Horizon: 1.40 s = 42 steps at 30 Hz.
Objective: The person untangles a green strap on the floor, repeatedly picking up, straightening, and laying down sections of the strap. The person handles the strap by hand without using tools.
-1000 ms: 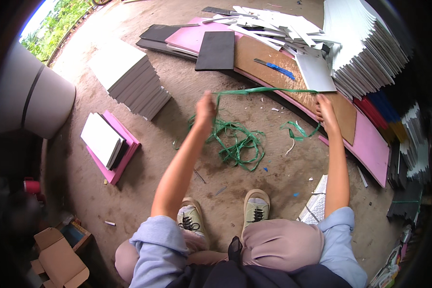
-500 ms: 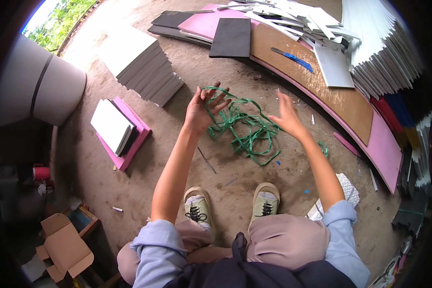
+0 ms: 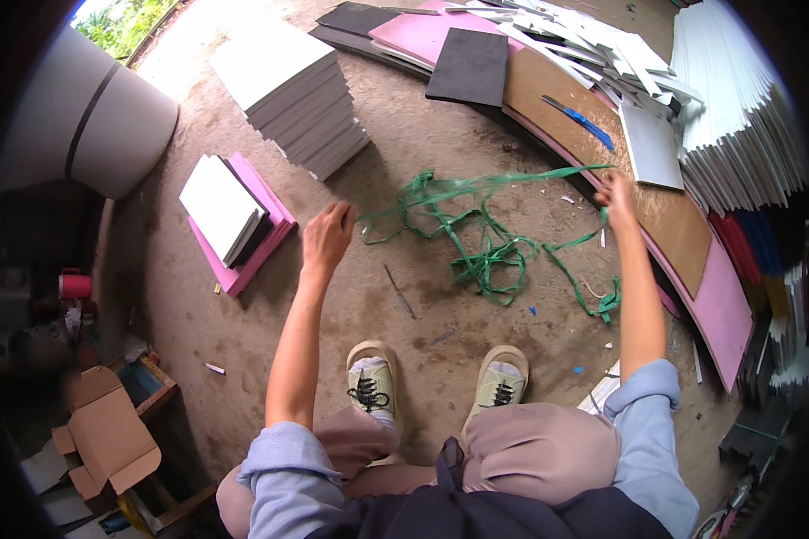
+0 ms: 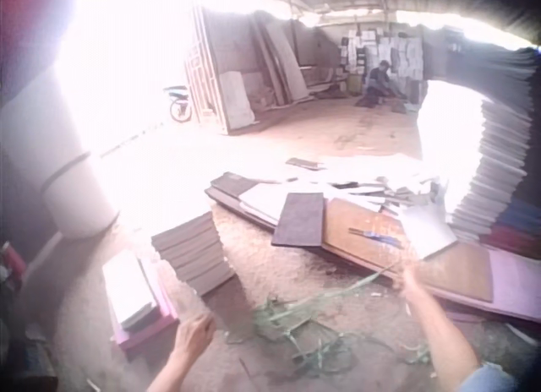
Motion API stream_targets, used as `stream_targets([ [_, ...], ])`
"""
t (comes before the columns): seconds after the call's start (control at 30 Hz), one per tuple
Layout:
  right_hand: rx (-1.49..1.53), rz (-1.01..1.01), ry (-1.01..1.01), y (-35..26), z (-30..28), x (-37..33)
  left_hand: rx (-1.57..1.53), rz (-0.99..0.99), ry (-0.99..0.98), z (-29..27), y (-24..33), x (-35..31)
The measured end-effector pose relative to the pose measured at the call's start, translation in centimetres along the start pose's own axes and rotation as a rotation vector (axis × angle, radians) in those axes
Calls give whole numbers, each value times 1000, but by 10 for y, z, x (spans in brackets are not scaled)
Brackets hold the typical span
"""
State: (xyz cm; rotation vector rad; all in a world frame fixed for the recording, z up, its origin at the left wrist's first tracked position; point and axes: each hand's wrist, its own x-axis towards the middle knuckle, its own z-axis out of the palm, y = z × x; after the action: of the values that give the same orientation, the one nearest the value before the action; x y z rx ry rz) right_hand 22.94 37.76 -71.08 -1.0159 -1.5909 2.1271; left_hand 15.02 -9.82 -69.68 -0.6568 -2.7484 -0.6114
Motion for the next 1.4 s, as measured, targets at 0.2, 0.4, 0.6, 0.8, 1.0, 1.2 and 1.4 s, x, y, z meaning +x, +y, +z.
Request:
stream_targets([
  [0.2,-187,-23,97,-8,-55,-19,284,-297,-340,15,-52,-19],
  [0.4,-370,-95,-7,-47,-39,-68,453,-47,-172,49,18,20],
  [0.6,-440,-162,-73,-107,-19,-112,-288,346,-320,105,170,30],
  [0.8,-411,-198,25,-140,-48,-124,-840,171,-596,140,185,22],
  [1.0,47,-109,135,-117,-118,-92,-1616,-1038,-146,104,64,58],
  [1.2,-35,-41,374,-46,-143,-39,-2022,-1172,272,38,-59,37],
  [1.4,-1531,-30,361,57,-189,3,-1820,-927,18,25,27,59],
])
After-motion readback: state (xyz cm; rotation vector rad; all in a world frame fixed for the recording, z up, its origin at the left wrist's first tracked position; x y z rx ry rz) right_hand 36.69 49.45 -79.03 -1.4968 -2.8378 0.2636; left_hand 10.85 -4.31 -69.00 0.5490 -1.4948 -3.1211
